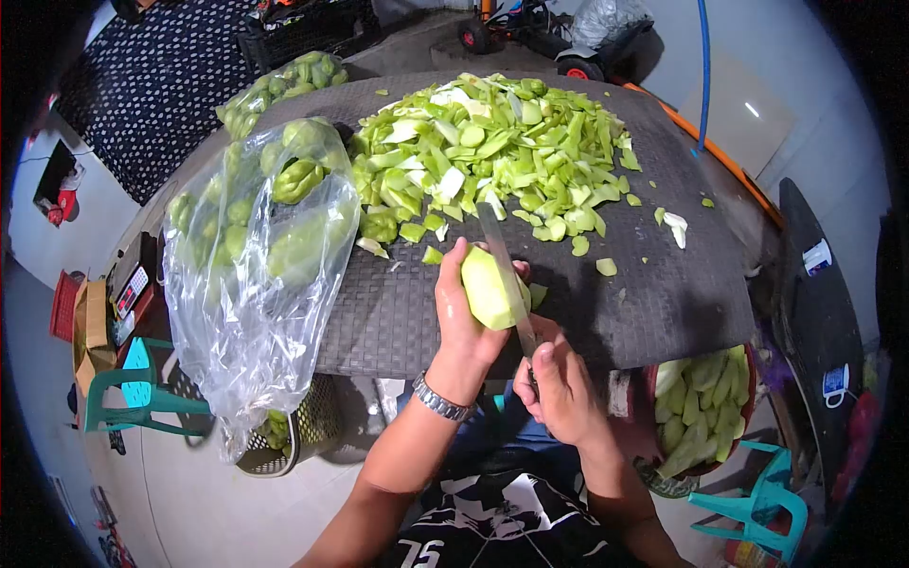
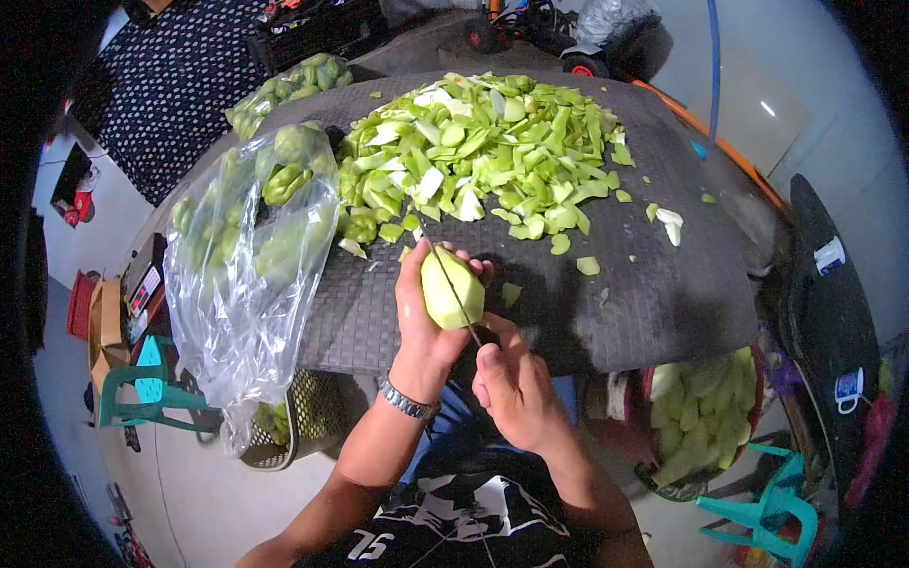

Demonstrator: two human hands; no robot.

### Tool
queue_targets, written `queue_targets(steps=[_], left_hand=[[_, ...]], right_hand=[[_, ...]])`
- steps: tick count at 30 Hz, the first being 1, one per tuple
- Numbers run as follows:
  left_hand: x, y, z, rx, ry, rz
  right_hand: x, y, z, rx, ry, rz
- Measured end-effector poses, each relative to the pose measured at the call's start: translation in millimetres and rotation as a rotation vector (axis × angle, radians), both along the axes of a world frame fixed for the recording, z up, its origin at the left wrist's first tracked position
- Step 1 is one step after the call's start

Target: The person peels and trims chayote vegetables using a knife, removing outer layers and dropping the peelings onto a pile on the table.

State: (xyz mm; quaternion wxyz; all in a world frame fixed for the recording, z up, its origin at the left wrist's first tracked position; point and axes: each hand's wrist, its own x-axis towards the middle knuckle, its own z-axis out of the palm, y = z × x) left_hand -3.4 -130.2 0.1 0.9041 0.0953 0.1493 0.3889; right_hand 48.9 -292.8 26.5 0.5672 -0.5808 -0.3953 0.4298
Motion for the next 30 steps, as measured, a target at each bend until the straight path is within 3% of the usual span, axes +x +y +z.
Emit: queue_targets(steps=[13, 26, 30], left_hand=[[-6, -4, -9, -0.079, -0.138, 0.037], [-15, 0, -8, 0.221, -0.161, -0.077], [-19, 6, -11, 0.310, -0.166, -0.128]], right_hand=[[-11, 5, -13, 0.017, -0.204, -0.094], [-7, 13, -26, 0.074, -0.167, -0.001], [-2, 7, -20, -0.059, -0.158, 0.036]])
